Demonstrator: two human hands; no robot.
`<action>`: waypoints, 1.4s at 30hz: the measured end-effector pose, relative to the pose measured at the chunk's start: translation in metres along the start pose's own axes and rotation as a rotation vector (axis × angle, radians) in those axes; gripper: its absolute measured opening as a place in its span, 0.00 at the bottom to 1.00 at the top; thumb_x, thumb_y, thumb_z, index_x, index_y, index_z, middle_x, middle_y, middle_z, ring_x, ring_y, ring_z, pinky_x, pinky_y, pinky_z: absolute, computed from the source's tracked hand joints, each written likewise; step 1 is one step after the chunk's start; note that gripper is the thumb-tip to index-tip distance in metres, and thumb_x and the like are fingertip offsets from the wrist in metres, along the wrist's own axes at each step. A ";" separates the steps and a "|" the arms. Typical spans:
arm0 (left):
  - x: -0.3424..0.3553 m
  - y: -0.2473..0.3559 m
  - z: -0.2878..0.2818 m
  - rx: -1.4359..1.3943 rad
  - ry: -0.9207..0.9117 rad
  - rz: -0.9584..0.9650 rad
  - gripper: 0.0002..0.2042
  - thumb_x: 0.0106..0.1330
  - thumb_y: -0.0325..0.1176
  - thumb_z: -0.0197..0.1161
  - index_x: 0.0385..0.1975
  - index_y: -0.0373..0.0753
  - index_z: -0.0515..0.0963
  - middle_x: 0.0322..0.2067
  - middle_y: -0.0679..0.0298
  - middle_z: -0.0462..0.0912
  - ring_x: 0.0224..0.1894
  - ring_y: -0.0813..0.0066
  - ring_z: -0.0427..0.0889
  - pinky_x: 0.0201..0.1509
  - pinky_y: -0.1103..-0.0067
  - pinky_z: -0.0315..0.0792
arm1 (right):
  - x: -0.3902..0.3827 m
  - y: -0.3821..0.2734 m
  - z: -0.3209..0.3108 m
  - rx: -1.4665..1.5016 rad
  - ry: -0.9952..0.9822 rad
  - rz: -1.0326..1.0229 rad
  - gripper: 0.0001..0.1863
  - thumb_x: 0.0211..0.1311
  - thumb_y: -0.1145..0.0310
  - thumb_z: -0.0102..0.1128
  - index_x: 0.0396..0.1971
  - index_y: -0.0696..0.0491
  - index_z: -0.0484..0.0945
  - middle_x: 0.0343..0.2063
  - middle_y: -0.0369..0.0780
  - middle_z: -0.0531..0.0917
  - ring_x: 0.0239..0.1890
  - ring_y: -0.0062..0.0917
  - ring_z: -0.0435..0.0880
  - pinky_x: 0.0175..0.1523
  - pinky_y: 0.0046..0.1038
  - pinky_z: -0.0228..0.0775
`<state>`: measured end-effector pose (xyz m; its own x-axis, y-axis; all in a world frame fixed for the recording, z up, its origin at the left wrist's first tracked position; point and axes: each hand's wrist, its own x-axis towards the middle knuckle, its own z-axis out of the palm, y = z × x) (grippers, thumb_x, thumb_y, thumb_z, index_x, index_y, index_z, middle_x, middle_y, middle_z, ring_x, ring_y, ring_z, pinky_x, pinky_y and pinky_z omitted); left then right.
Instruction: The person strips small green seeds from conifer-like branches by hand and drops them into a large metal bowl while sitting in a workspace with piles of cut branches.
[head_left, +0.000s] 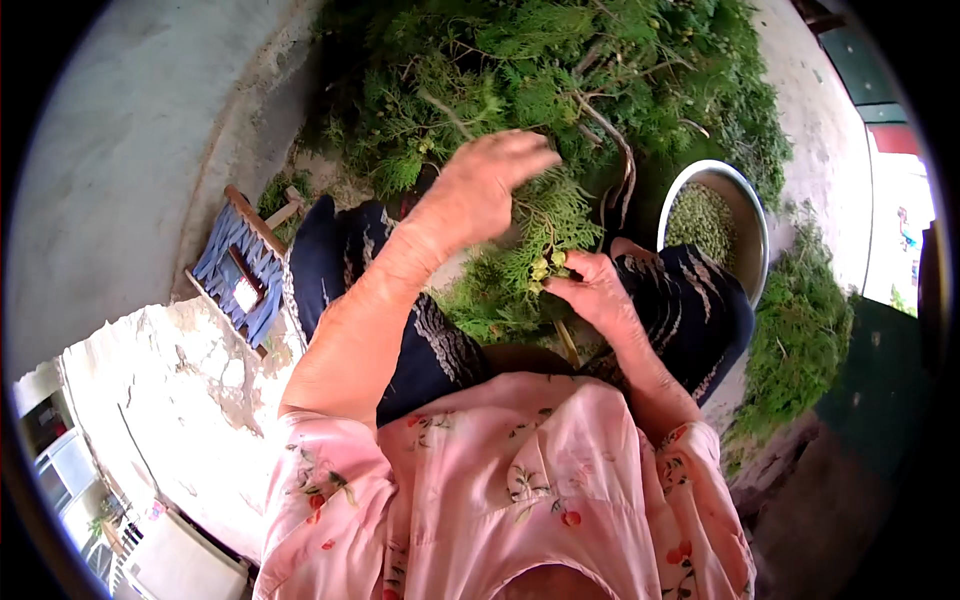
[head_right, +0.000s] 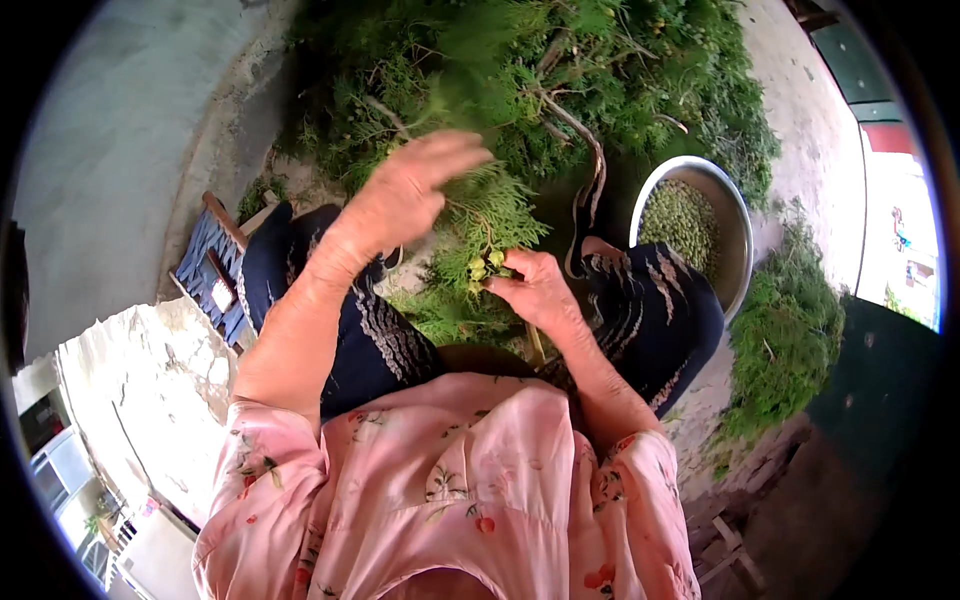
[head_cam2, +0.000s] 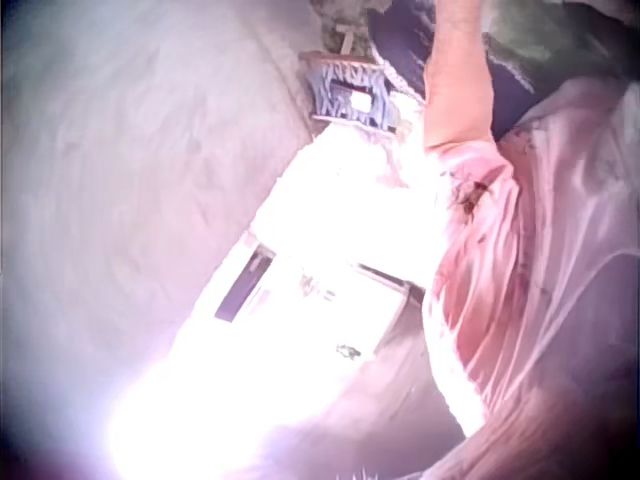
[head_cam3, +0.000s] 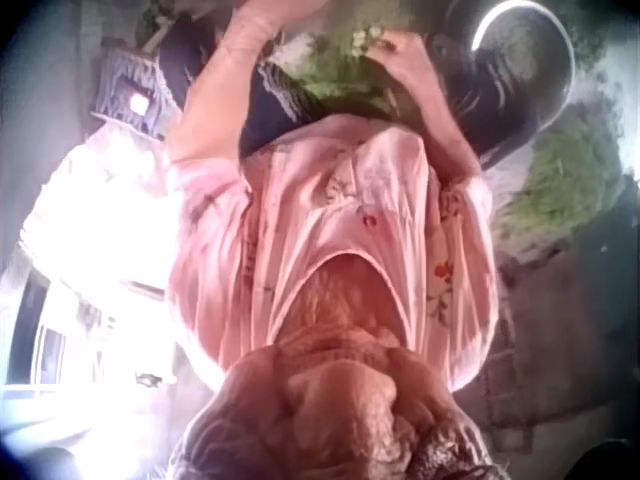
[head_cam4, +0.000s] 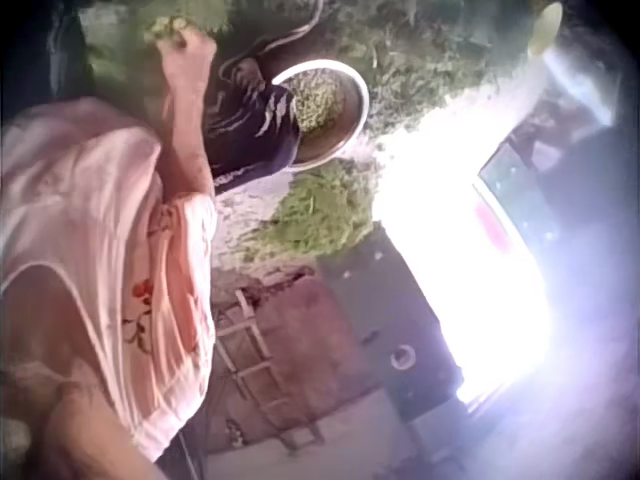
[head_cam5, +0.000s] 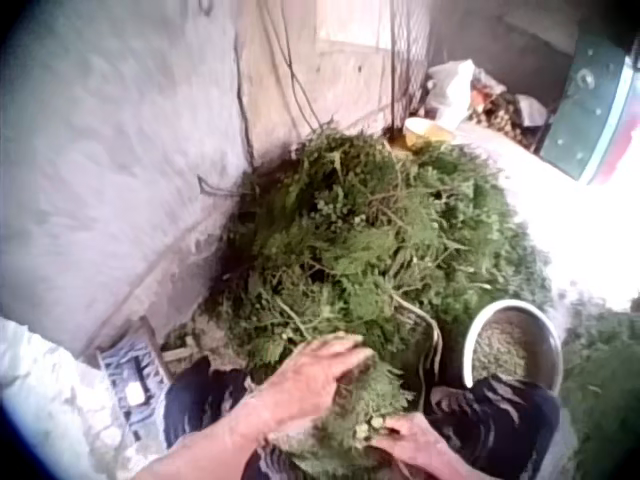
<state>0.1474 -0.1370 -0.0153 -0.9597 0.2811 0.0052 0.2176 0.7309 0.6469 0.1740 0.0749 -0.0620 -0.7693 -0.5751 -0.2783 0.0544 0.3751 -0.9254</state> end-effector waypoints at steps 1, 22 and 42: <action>-0.007 0.006 0.009 0.152 -0.017 0.118 0.29 0.46 0.16 0.48 0.52 0.49 0.66 0.59 0.63 0.58 0.63 0.69 0.53 0.67 0.67 0.41 | -0.005 -0.005 -0.008 -0.068 -0.047 -0.035 0.11 0.44 0.77 0.59 0.33 0.56 0.77 0.22 0.38 0.77 0.25 0.15 0.73 0.31 0.19 0.67; -0.045 0.059 0.076 -0.168 0.450 -0.053 0.09 0.46 0.28 0.59 0.29 0.42 0.76 0.27 0.62 0.78 0.28 0.58 0.77 0.30 0.70 0.71 | -0.045 -0.062 -0.006 -0.504 0.545 -0.409 0.13 0.45 0.71 0.62 0.33 0.55 0.75 0.27 0.43 0.74 0.29 0.36 0.75 0.32 0.28 0.68; -0.044 0.063 0.094 -0.386 0.347 0.129 0.05 0.44 0.17 0.58 0.20 0.36 0.74 0.20 0.58 0.76 0.24 0.63 0.77 0.27 0.77 0.71 | -0.042 -0.017 -0.030 0.922 0.325 0.021 0.04 0.55 0.73 0.55 0.27 0.57 0.75 0.19 0.33 0.75 0.17 0.15 0.69 0.21 0.15 0.60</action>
<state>0.2199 -0.0452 -0.0465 -0.9461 0.0835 0.3131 0.3194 0.4032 0.8576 0.1861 0.1149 -0.0265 -0.8930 -0.2947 -0.3401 0.4398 -0.4122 -0.7979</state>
